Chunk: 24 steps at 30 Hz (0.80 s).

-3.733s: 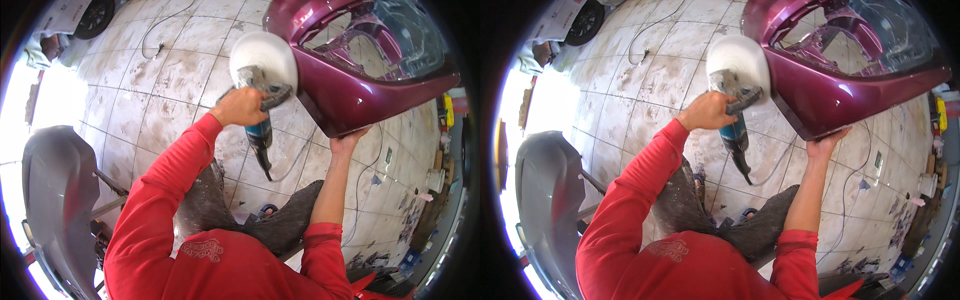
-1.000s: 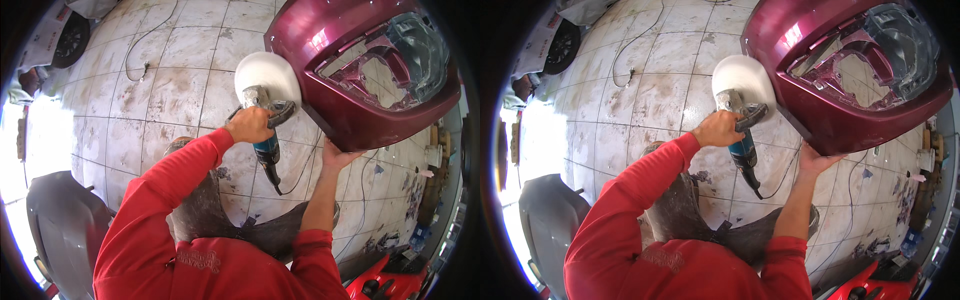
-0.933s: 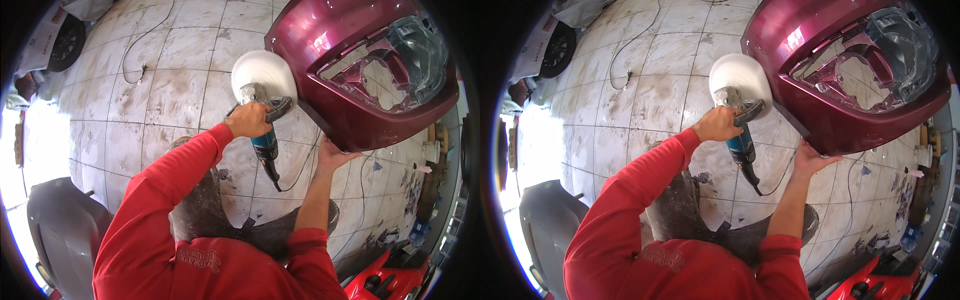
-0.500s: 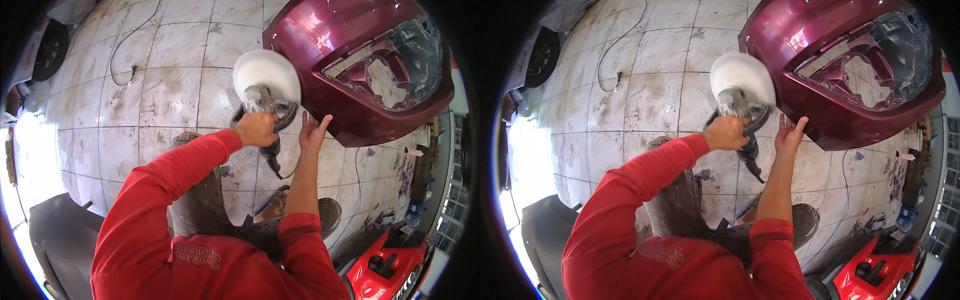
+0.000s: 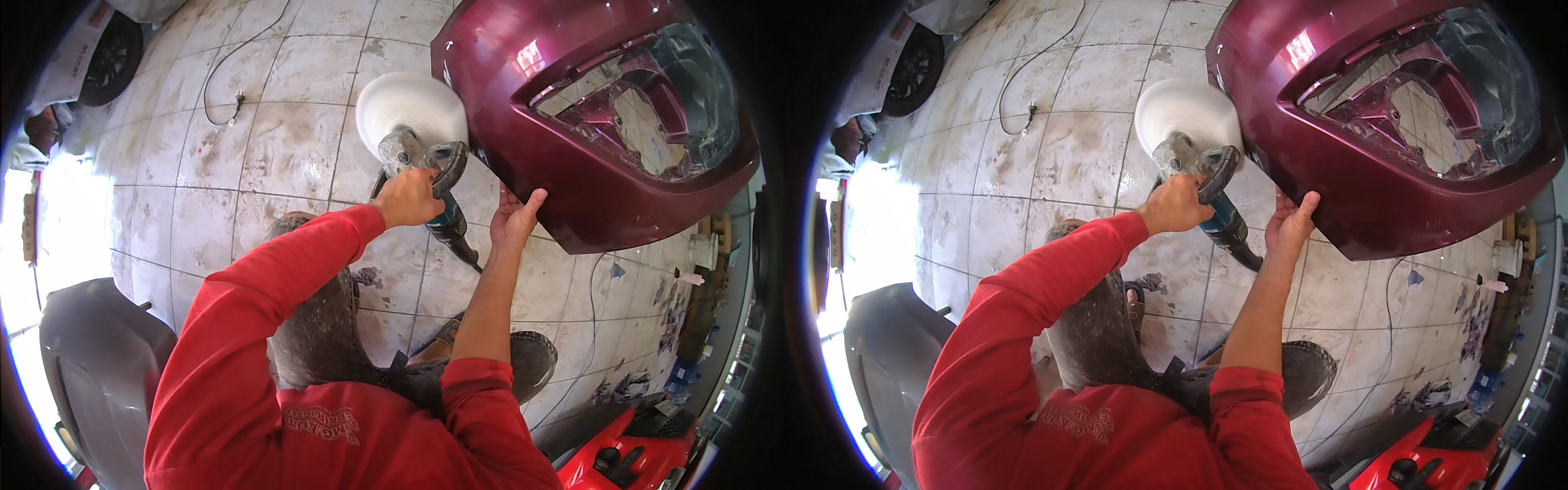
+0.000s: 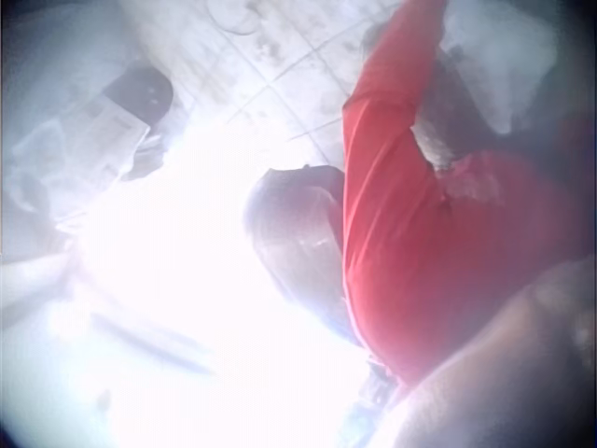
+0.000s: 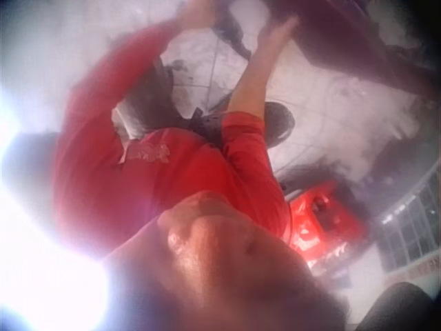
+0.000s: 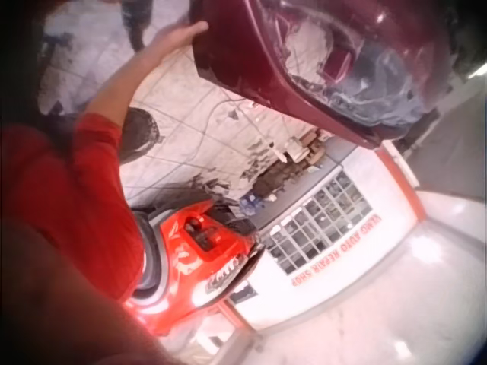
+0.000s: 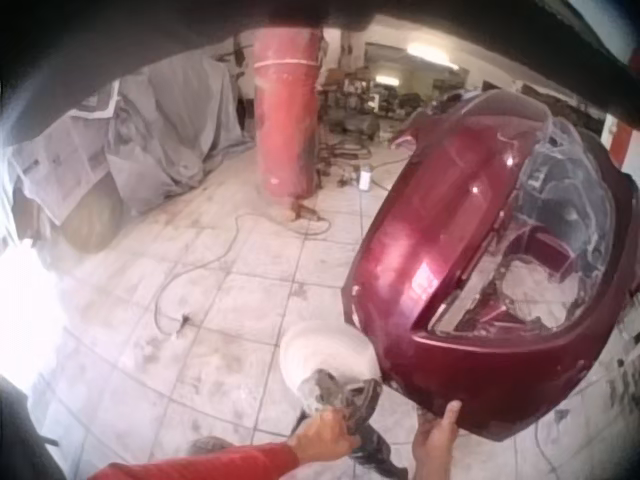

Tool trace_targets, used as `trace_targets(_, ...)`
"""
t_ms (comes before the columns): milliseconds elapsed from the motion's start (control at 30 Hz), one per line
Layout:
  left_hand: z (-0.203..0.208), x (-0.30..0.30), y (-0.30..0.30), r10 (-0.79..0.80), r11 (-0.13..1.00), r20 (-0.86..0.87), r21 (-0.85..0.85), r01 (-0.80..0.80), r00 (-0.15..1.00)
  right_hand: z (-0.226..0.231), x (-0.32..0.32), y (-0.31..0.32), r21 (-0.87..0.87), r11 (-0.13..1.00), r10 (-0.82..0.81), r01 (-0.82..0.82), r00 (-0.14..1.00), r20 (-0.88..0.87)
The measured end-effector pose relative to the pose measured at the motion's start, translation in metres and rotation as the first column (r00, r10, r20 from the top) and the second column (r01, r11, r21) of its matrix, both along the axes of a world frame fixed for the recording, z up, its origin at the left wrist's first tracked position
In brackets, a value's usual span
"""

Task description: The person uses a rotary polisher with a white pad to polish the surface of a detached maroon car bumper. They move the tool across various sections of the bumper, including the edges and the area around the headlight cutouts.

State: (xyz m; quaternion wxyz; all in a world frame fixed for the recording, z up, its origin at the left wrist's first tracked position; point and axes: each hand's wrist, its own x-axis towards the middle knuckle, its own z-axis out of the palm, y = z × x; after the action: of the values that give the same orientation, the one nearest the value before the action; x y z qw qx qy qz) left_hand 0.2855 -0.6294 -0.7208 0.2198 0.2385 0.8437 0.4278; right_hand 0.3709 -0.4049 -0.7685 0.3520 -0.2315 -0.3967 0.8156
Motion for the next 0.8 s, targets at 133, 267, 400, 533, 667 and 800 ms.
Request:
trace_targets(133, 0.017, 0.022, -0.004, -0.139, 0.99, -0.09, -0.032, 0.137, 0.986, 0.002, -0.003, -0.003, -0.024, 0.998, -0.061, 0.062, 0.997, 0.036)
trace_targets(267, 0.026, 0.037, -0.002, -0.209, 0.978, -0.052, -0.023, 0.208, 0.976, 0.0, 0.001, 0.002, -0.049, 0.997, -0.064, 0.065, 0.998, 0.018)
trace_targets(400, 0.015, 0.035, 0.0, -0.141, 0.99, 0.008, -0.014, 0.141, 0.99, 0.0, -0.001, 0.001, -0.059, 0.993, -0.093, 0.098, 0.993, 0.078)
trace_targets(533, 0.007, 0.01, 0.001, -0.079, 0.996, 0.063, -0.041, 0.082, 0.995, 0.004, -0.003, -0.001, -0.019, 0.998, -0.059, 0.06, 0.998, 0.039)
trace_targets(667, 0.005, -0.001, -0.001, -0.055, 0.995, 0.068, -0.079, 0.061, 0.996, 0.003, -0.008, -0.004, -0.055, 0.997, -0.057, 0.059, 0.998, 0.04)
trace_targets(800, 0.008, 0.014, -0.005, -0.111, 0.993, -0.035, -0.038, 0.11, 0.993, 0.0, -0.011, -0.005, -0.024, 0.996, -0.089, 0.09, 0.995, 0.049)
